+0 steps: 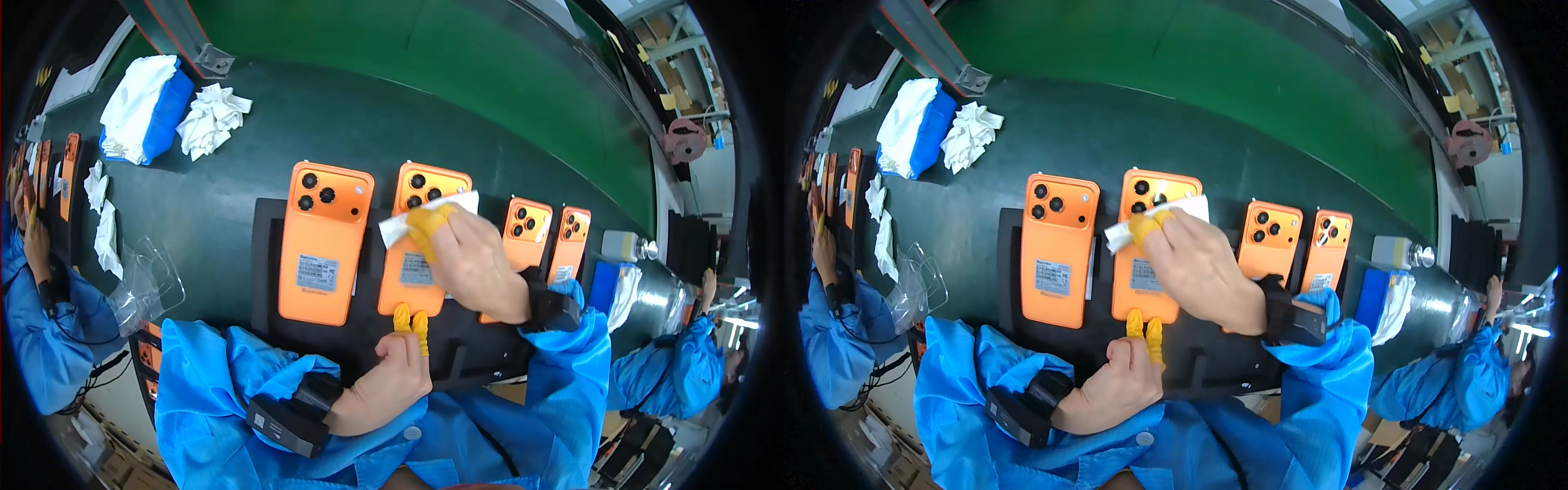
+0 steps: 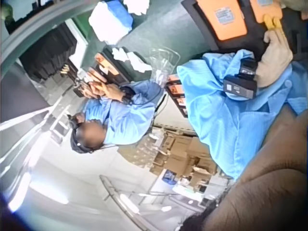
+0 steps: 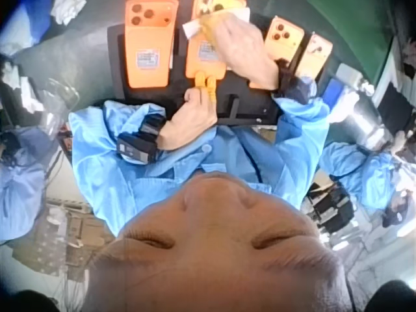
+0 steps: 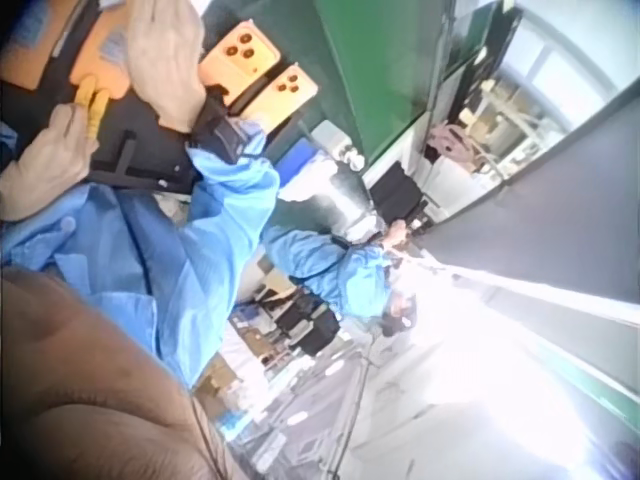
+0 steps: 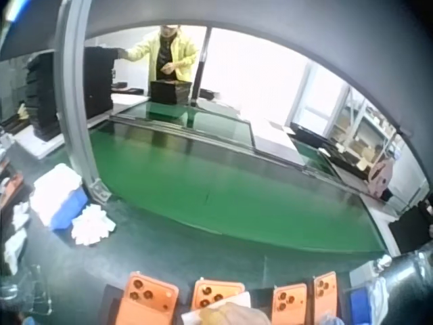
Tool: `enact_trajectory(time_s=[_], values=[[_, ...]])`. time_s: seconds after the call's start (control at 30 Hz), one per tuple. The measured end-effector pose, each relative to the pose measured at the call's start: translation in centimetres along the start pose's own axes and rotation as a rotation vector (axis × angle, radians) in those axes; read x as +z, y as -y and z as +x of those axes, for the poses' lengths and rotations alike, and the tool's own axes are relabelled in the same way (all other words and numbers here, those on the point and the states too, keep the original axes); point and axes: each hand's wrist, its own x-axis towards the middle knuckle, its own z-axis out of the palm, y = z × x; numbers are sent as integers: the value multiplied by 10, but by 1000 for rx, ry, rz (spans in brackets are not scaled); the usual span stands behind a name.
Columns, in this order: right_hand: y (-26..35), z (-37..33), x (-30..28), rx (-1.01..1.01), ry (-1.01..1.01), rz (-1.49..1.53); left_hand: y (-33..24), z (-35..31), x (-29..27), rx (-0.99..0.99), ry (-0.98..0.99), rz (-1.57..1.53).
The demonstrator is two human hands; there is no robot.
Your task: Cleaning the exterior of multiple orange smartphones on a production line using a cloth and liquid.
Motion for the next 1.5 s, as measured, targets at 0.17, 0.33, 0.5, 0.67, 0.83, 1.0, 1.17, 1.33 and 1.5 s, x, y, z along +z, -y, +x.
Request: enact_trajectory(time_s=[0.17, 0.33, 0.5, 0.67, 0.83, 1.0, 1.17, 1.33, 1.5], values=[[-21, 40, 6, 13, -127, -140, -2, -1, 12, -10, -44, 11], [0, 12, 1, 31, 6, -124, -1, -5, 2, -16, -22, -13], [-7, 20, 2, -5, -7, -190, -2, -6, 2, -12, -8, -15], [-24, 26, 5, 55, -135, -137, 0, -5, 7, -24, -19, -38], [-4, -10, 0, 17, -44, -65, -3, 1, 7, -28, -47, 17], [-34, 24, 5, 86, -206, -77, -3, -3, 9, -19, -37, 42], [1, -22, 6, 69, -14, -35, -1, -2, 8, -20, -39, 10], [20, -32, 1, -83, 27, 31, -3, -1, 6, -21, -48, 34], [-33, 15, -4, 110, -171, -6, -4, -8, 9, -67, -66, 105]])
